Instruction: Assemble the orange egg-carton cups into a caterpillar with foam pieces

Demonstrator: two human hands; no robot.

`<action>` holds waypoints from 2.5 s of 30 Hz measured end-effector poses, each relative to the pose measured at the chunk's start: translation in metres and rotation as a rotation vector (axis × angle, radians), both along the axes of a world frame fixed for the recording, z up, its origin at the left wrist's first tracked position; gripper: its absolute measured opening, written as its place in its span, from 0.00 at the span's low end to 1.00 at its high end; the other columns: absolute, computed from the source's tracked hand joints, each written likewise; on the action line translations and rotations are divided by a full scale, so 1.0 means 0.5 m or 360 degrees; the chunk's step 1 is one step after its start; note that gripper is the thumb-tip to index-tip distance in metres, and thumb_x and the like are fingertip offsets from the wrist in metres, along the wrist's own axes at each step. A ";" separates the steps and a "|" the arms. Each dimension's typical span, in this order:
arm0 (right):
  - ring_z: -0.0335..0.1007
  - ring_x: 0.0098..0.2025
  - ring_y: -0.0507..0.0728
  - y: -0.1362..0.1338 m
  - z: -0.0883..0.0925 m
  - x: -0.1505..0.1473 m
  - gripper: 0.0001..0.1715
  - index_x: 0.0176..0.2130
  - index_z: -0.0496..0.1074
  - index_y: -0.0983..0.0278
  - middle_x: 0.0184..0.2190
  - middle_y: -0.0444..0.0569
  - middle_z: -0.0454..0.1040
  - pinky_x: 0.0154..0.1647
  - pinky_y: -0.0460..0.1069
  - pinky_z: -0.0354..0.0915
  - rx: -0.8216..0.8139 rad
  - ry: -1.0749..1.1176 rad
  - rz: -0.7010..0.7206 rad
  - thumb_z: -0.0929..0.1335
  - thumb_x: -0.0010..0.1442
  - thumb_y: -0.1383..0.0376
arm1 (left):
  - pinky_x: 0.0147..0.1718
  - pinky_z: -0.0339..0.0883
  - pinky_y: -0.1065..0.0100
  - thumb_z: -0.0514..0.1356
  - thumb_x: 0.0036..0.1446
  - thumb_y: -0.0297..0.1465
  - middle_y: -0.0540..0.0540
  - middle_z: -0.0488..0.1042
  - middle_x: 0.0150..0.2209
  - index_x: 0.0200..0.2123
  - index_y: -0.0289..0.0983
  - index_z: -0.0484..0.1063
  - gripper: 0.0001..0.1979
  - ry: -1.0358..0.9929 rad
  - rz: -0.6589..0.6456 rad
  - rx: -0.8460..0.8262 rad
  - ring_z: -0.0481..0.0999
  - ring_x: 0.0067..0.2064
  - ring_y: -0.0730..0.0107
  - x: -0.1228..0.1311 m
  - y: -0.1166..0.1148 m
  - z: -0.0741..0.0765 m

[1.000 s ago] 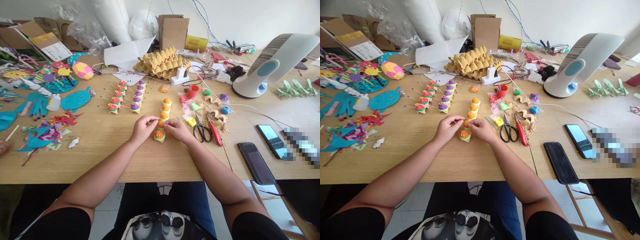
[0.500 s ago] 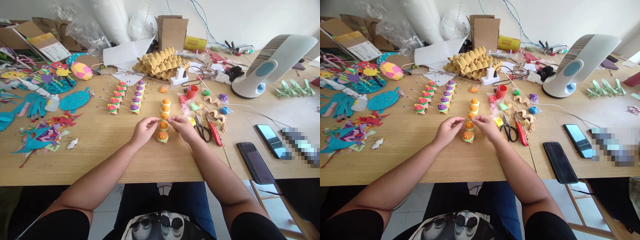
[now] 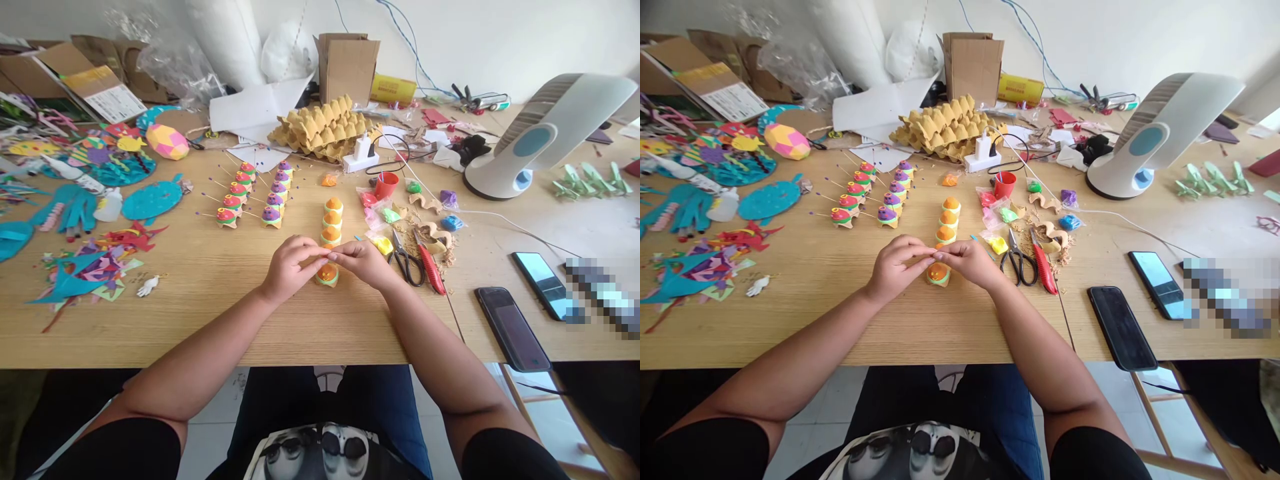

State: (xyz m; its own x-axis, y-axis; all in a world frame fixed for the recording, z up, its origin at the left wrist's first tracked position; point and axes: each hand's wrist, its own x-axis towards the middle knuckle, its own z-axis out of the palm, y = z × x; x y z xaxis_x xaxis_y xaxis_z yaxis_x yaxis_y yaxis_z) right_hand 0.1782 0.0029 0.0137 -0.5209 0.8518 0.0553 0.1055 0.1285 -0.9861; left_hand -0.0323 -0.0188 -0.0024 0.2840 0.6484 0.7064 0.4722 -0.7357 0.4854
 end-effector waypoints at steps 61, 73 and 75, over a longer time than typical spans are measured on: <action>0.63 0.29 0.53 -0.021 -0.005 -0.022 0.35 0.30 0.80 0.66 0.24 0.46 0.74 0.31 0.47 0.57 0.0338 -0.0280 -0.0231 0.68 0.61 0.38 | 0.37 0.70 0.67 0.66 0.64 0.32 0.48 0.80 0.32 0.40 0.40 0.81 0.04 0.0010 0.0002 0.0159 0.75 0.35 0.70 0.001 0.010 -0.010; 0.61 0.26 0.52 -0.079 0.048 -0.019 0.22 0.33 0.79 0.61 0.24 0.45 0.73 0.29 0.48 0.51 0.0663 -0.0932 -0.0429 0.65 0.70 0.52 | 0.39 0.71 0.64 0.64 0.64 0.32 0.47 0.80 0.33 0.36 0.39 0.80 0.04 -0.0120 0.0123 0.0134 0.77 0.36 0.69 -0.006 0.012 -0.006; 0.69 0.31 0.54 -0.134 0.061 0.012 0.18 0.41 0.81 0.60 0.31 0.48 0.79 0.32 0.49 0.57 0.0801 -0.0939 -0.0503 0.65 0.71 0.55 | 0.40 0.72 0.64 0.64 0.64 0.32 0.47 0.80 0.33 0.36 0.39 0.79 0.05 -0.0146 0.0136 0.0116 0.78 0.37 0.68 -0.006 0.012 -0.007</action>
State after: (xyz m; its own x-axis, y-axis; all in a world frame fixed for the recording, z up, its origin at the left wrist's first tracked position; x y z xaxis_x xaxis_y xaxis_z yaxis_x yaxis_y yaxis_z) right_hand 0.1842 -0.0641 0.0440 -0.3243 0.9091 0.2613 0.6915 0.4164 -0.5903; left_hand -0.0352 -0.0130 -0.0058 0.1622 0.6137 0.7727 0.4910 -0.7294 0.4763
